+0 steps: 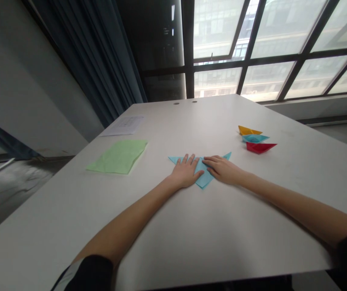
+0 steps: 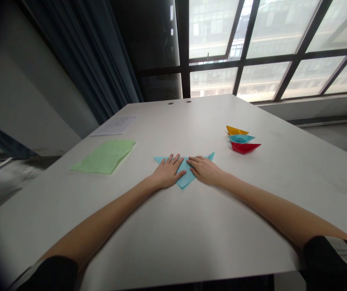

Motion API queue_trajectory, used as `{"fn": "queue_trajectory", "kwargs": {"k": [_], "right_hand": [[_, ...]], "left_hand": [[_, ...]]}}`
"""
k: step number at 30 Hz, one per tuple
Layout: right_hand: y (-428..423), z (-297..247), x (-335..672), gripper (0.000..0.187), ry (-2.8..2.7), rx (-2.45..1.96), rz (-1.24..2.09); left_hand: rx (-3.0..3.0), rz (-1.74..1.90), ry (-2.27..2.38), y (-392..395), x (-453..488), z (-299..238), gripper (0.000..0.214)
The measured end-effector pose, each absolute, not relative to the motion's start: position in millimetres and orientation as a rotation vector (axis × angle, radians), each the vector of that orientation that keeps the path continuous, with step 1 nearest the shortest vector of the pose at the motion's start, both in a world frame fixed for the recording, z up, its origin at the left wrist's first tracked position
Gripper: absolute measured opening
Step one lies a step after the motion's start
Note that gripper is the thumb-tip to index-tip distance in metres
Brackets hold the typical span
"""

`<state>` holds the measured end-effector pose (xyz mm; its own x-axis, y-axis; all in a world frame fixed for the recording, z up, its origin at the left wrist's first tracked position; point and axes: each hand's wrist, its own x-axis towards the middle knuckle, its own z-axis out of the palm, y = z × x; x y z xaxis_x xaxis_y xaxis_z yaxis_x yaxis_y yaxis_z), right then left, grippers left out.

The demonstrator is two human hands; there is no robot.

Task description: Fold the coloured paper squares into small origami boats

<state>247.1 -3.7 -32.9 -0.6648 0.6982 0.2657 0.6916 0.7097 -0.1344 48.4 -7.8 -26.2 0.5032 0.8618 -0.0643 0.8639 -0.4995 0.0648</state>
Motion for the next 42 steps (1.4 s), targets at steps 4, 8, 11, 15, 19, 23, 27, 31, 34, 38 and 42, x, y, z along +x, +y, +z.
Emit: {"fn": "queue_trajectory", "kwargs": {"k": [4,8,11,15,19,23,27,31,34,38,42], "right_hand": [[-3,-41,250,0.05,-2.625,-1.278,0.086],[-2,-42,254,0.063,-2.61,-1.531,0.16],[-2,-40,253,0.064,-2.609,-1.617,0.192],[-2,-39,253,0.065,-2.613,-1.617,0.203],[-2,-37,257,0.072,-2.634,-1.553,0.241],[-3,-28,260,0.082,-2.709,-1.323,0.202],[-5,-18,259,0.08,-2.721,-1.058,0.111],[-8,-13,257,0.057,-2.718,-0.848,0.119],[-9,-10,255,0.035,-2.75,-0.724,0.138],[-11,-9,251,0.028,-2.8,-0.632,0.095],[-14,-8,248,0.027,-2.819,-0.591,0.044]], "left_hand": [[2.539,-0.104,1.558,-8,48,-24,0.075],[2.399,-0.167,1.715,-8,45,-20,0.089],[2.272,-0.242,1.848,-8,42,-17,0.097],[2.18,-0.293,1.921,-8,39,-13,0.102],[2.178,-0.297,1.918,-9,39,-11,0.103],[2.184,-0.307,1.918,-11,38,-10,0.102],[2.218,-0.286,1.907,-10,37,-13,0.103],[2.285,-0.273,1.891,-6,33,-15,0.103],[2.373,-0.264,1.862,-2,29,-13,0.102],[2.433,-0.231,1.808,2,25,-9,0.096],[2.411,-0.139,1.754,6,22,-2,0.085]]}}
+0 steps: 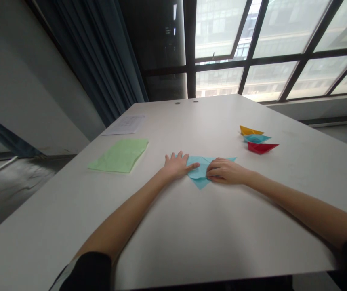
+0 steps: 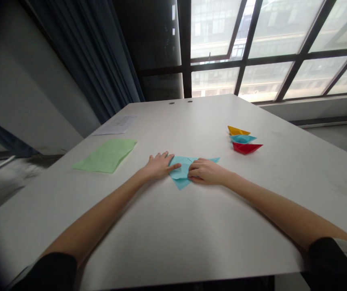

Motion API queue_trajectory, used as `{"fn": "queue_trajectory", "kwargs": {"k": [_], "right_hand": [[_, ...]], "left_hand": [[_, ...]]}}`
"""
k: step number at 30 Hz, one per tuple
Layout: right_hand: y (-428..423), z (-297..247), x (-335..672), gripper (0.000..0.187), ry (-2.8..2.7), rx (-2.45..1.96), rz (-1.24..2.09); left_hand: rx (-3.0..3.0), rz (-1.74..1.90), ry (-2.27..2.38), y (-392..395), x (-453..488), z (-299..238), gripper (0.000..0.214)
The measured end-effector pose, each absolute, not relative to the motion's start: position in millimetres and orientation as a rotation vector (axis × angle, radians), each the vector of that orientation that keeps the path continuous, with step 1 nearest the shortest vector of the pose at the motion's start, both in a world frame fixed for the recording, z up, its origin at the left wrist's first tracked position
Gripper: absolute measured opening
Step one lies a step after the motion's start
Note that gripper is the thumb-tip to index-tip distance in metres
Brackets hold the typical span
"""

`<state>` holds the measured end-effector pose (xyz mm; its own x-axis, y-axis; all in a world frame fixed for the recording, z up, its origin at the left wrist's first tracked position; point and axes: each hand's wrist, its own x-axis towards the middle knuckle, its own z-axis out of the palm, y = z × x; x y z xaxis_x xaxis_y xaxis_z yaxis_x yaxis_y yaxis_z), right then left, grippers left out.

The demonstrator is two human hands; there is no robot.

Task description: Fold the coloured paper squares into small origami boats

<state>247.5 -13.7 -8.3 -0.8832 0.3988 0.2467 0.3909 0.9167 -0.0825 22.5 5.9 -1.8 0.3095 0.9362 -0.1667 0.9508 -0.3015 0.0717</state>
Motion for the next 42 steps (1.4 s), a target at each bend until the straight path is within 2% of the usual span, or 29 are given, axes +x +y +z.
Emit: {"fn": "queue_trajectory", "kwargs": {"k": [4,8,11,15,20,25,28,33,38,42], "right_hand": [[-15,-8,245,0.025,-2.683,-0.764,0.213],[-13,-7,243,0.023,-2.292,-1.061,0.591],[-8,-7,242,0.025,-1.936,-1.107,0.918],[-1,-8,243,0.03,-1.523,-1.024,1.171],[9,-8,248,0.03,-1.205,-0.996,1.292],[25,-17,263,0.022,-1.154,-1.122,1.183],[36,-23,275,0.018,-1.17,-1.276,1.021],[42,-30,289,0.017,-1.38,-1.45,0.677],[38,-32,291,0.035,-1.62,-1.528,0.291],[35,-30,291,0.032,-1.841,-1.489,0.016]], "left_hand": [[2.405,0.066,1.767,11,19,8,0.081],[2.411,0.194,1.902,13,17,17,0.079],[2.402,0.257,1.969,12,16,22,0.079],[2.38,0.202,2.02,12,16,23,0.081],[2.383,0.007,1.958,11,13,16,0.091],[2.389,-0.146,1.89,11,8,11,0.08],[2.373,-0.237,1.881,16,1,12,0.068],[2.316,-0.344,1.862,26,-12,15,0.062],[2.311,-0.365,1.831,31,-20,16,0.066],[2.309,-0.375,1.806,33,-21,18,0.068]]}}
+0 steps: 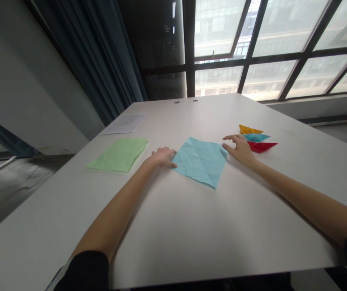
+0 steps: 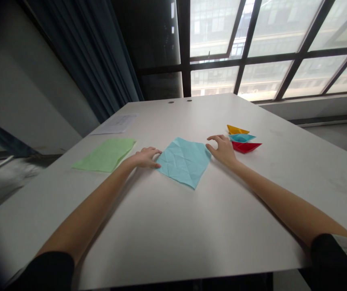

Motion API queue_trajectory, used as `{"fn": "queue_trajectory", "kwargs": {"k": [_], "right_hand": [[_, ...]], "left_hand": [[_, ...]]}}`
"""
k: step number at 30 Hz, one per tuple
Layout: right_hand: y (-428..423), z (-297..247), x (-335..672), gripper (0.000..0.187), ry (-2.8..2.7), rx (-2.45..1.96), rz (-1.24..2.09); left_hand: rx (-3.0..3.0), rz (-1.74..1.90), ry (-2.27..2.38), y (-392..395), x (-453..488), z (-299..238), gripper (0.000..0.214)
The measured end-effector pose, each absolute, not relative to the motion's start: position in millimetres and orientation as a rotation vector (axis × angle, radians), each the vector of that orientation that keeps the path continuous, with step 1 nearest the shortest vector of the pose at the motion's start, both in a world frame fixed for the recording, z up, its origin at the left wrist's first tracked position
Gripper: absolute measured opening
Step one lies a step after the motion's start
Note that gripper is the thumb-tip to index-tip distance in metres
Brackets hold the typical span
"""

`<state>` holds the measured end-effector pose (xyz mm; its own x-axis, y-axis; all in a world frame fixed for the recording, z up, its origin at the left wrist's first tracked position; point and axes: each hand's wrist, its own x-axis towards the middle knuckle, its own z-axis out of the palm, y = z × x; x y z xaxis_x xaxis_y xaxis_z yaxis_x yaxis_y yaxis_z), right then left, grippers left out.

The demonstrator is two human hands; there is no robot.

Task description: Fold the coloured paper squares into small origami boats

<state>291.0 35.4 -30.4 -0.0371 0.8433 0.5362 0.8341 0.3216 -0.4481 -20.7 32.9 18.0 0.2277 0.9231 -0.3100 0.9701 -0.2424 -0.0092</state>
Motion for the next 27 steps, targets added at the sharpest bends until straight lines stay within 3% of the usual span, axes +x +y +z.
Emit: {"fn": "queue_trajectory", "kwargs": {"k": [7,15,21,27], "right_hand": [[35,-44,294,0.049,-2.25,-1.624,0.049],[42,-45,298,0.046,-2.29,-1.639,0.215],[44,-40,300,0.03,-2.163,-1.585,0.436],[53,-47,309,0.028,-2.074,-1.51,0.483]], "left_hand": [[2.327,-0.333,1.727,37,-24,17,0.068],[2.364,-0.13,1.544,50,-33,2,0.064],[2.278,0.183,1.392,46,-31,3,0.058],[2.188,0.387,1.384,52,-34,-3,0.054]]}}
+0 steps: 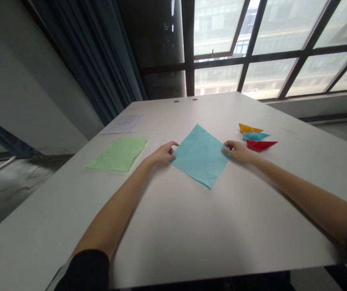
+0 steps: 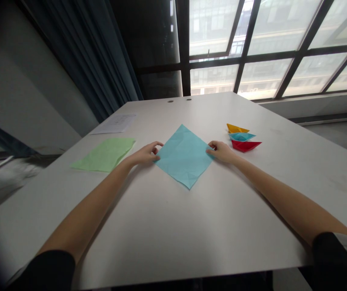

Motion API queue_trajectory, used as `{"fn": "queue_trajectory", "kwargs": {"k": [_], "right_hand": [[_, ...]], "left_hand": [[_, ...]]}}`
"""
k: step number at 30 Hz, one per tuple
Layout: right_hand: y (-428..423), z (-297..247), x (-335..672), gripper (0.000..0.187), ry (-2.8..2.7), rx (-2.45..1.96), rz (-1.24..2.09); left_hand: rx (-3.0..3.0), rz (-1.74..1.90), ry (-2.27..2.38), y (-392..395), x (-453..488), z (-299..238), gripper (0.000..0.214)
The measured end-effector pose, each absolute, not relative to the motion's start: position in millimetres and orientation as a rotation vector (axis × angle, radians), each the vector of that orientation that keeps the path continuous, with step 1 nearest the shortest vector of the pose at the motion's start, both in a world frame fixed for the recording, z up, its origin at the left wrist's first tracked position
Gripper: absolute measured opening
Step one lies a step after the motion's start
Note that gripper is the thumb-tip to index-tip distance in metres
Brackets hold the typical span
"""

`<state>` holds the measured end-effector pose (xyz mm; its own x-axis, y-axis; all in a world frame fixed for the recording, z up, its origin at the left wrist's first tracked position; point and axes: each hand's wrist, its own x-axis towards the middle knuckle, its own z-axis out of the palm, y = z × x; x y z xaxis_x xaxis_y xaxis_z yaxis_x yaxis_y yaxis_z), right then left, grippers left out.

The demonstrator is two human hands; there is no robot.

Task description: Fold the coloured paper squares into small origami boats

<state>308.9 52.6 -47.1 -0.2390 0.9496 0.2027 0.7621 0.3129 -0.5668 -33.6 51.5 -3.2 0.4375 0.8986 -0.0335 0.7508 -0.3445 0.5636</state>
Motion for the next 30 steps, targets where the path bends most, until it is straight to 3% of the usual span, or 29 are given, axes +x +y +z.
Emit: {"fn": "queue_trajectory", "kwargs": {"k": [5,14,21,27,30], "right_hand": [[54,-50,312,0.026,-2.086,-1.461,0.479],[49,-43,311,0.02,-2.191,-1.424,0.308],[53,-45,316,0.032,-2.482,-1.182,0.162],[46,-37,306,0.028,-2.562,-1.163,0.028],[32,-30,288,0.026,-2.544,-1.091,0.025]], "left_hand": [[2.288,0.396,1.41,58,-35,-8,0.026],[2.437,0.38,1.386,56,-35,-9,0.038],[2.565,0.176,1.307,55,-36,-6,0.05],[2.789,-0.068,1.472,36,-15,9,0.032],[2.903,0.003,1.515,21,7,12,0.032]]}}
